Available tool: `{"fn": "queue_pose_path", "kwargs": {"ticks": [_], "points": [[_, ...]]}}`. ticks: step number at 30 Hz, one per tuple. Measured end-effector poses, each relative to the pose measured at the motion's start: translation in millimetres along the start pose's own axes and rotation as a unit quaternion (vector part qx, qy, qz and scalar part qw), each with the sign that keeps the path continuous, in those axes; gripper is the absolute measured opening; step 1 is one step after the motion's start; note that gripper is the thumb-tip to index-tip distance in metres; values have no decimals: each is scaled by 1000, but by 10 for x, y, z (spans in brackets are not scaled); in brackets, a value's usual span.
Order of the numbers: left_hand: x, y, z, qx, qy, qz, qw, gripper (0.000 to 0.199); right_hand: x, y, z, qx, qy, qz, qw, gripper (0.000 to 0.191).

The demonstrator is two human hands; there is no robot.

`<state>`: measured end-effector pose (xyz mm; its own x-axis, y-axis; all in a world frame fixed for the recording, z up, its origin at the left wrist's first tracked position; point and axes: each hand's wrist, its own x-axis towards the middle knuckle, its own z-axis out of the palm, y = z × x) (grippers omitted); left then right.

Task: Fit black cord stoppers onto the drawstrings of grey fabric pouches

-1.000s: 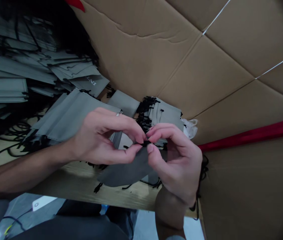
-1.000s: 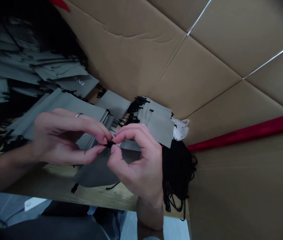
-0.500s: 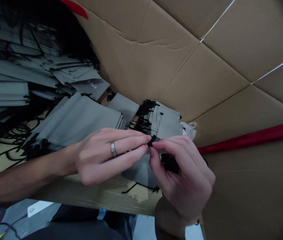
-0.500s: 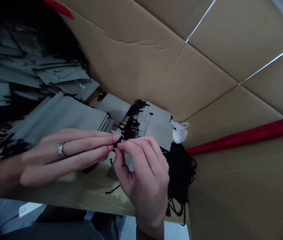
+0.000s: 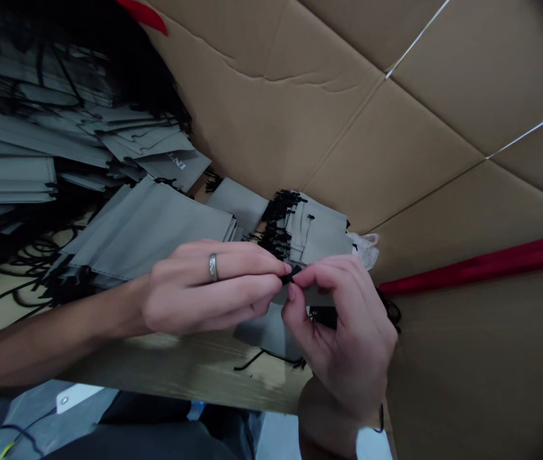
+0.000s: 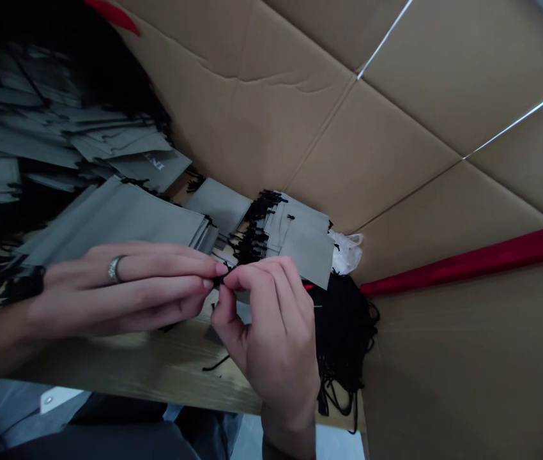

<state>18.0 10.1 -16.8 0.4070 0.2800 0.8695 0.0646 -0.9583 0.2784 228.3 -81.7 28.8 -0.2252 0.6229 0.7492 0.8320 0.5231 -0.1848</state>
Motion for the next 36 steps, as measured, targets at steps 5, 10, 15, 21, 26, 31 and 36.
{"fn": "queue_pose_path", "kwargs": {"ticks": [5,10,15,21,26,31,36], "points": [[69,-57,132,-8,56,43,997,13,3,-16,-12,19,-19,31,999,15],[115,-21,161,-206,-36,-175,962,27,-27,-16,-67,47,8,118,992,13],[141,28,117,-285,-117,-284,908,16,-63,140,-201,142,3,169,975,24],[173,69,38,-288,-178,-290,895,21,-37,227,-207,272,-81,173,943,27],[183,70,-24,-239,-184,-266,916,25,-27,183,-136,295,-56,188,935,22],[188,44,-61,-207,-171,-226,936,26,-22,176,-78,317,-33,202,926,22],[152,70,-25,-99,-109,-159,976,17,-17,125,-24,298,-27,229,926,16]]}}
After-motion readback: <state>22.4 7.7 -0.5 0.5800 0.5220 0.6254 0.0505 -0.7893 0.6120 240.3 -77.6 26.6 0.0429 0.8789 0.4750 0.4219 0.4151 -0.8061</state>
